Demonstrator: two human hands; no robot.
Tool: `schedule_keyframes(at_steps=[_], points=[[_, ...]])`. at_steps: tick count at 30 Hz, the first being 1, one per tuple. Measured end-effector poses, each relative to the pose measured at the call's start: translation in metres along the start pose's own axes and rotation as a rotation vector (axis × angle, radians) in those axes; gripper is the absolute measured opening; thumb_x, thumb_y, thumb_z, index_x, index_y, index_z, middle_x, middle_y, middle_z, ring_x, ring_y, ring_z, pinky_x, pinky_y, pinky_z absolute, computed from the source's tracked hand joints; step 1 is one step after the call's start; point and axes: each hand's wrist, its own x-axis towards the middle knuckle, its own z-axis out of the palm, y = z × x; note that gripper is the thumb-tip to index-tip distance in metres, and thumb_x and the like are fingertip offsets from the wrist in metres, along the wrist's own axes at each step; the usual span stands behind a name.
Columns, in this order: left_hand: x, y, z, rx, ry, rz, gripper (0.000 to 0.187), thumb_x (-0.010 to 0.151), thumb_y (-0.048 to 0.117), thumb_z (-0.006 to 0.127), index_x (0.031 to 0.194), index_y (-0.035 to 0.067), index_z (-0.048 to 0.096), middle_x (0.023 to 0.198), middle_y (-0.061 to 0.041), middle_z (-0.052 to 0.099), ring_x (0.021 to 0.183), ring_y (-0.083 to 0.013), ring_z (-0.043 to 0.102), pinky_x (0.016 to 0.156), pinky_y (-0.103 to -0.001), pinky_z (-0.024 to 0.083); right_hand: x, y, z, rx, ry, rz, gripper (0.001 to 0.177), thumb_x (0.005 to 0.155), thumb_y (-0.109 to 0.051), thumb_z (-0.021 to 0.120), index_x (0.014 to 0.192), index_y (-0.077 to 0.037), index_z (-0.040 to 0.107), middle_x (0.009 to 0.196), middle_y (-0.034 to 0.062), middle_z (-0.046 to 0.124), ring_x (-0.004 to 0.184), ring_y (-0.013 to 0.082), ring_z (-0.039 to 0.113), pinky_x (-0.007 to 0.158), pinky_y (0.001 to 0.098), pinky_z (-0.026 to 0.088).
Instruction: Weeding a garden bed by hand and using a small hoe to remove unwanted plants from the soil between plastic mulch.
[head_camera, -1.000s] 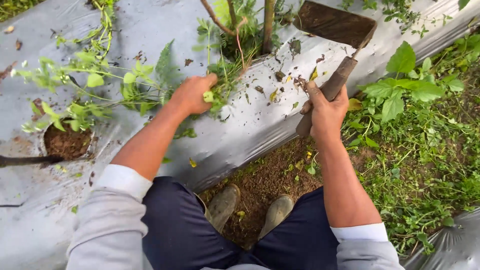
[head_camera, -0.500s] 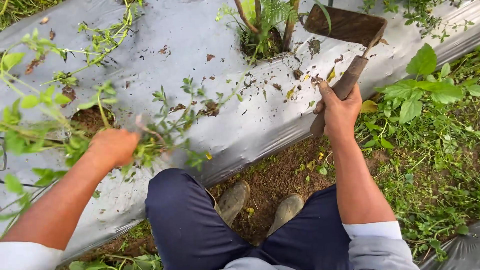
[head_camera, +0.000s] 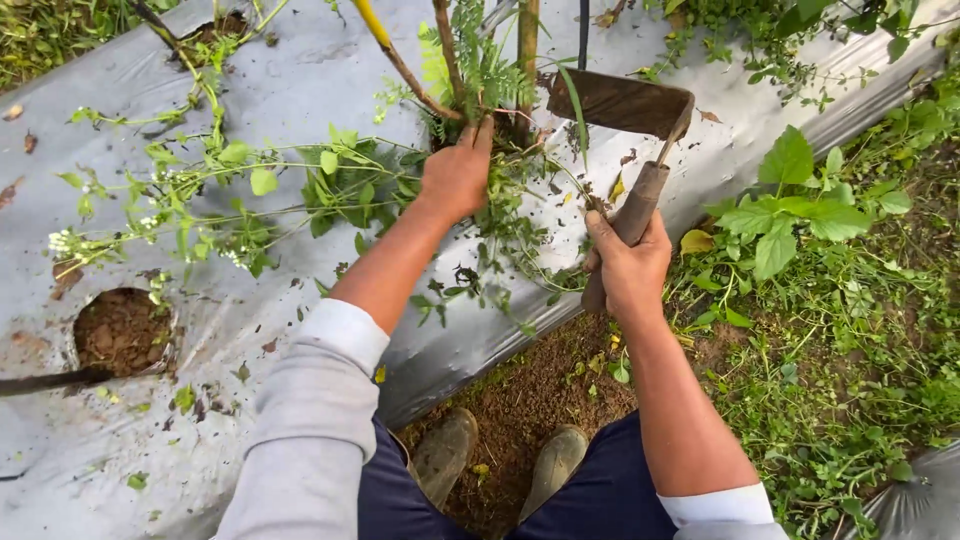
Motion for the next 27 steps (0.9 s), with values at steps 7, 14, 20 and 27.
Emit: schedule_keyframes(at_steps=[7,14,20,27], points=[[0.032,0.063,0.022,-0.368,0.069,-0.521,0.108,0.076,-0.001,0.08,0.158,-0.01,0.011,0.156,-0.041,0.03,0.091,-0.0444,0.075,0.071,-0.058,0.061,0.014,0.012,-0.004,0.009,0.029,0.043,0.027,0.095,-0.01,0.083,0.093,-0.007,0.056,0.061,0.0099,0.059,0.042,0.0192,0.061,0.043,0.0329,0.053],[0.055,0.028,0.083,-0.402,0.114,-0.535,0.093,0.082,0.005,0.072,0.157,-0.005,0.019,0.124,-0.029,0.061,0.076,-0.0349,0.072,0.059,-0.049,0.059,0.019,0.016,-0.004,-0.009,-0.027,0.019,0.026,0.098,-0.013,0.081,0.093,-0.007,0.056,0.062,0.0113,0.059,0.043,0.0212,0.062,0.043,0.0338,0.052],[0.064,0.003,0.099,-0.292,0.095,-0.57,0.089,0.082,0.005,0.075,0.157,-0.001,0.026,0.139,-0.029,0.056,0.088,-0.0369,0.074,0.067,-0.052,0.061,0.02,0.021,-0.007,0.025,-0.001,0.033,0.027,0.097,-0.011,0.082,0.093,-0.006,0.056,0.06,0.0112,0.059,0.043,0.0214,0.062,0.045,0.0348,0.054],[0.056,-0.015,0.117,-0.333,0.182,-0.385,0.068,0.079,-0.003,0.08,0.139,0.003,0.047,0.13,-0.023,0.052,0.086,-0.0425,0.072,0.07,-0.054,0.063,0.019,0.014,-0.009,0.041,-0.009,0.042,0.027,0.097,-0.011,0.082,0.094,-0.006,0.055,0.061,0.0112,0.058,0.043,0.0219,0.061,0.045,0.036,0.054]])
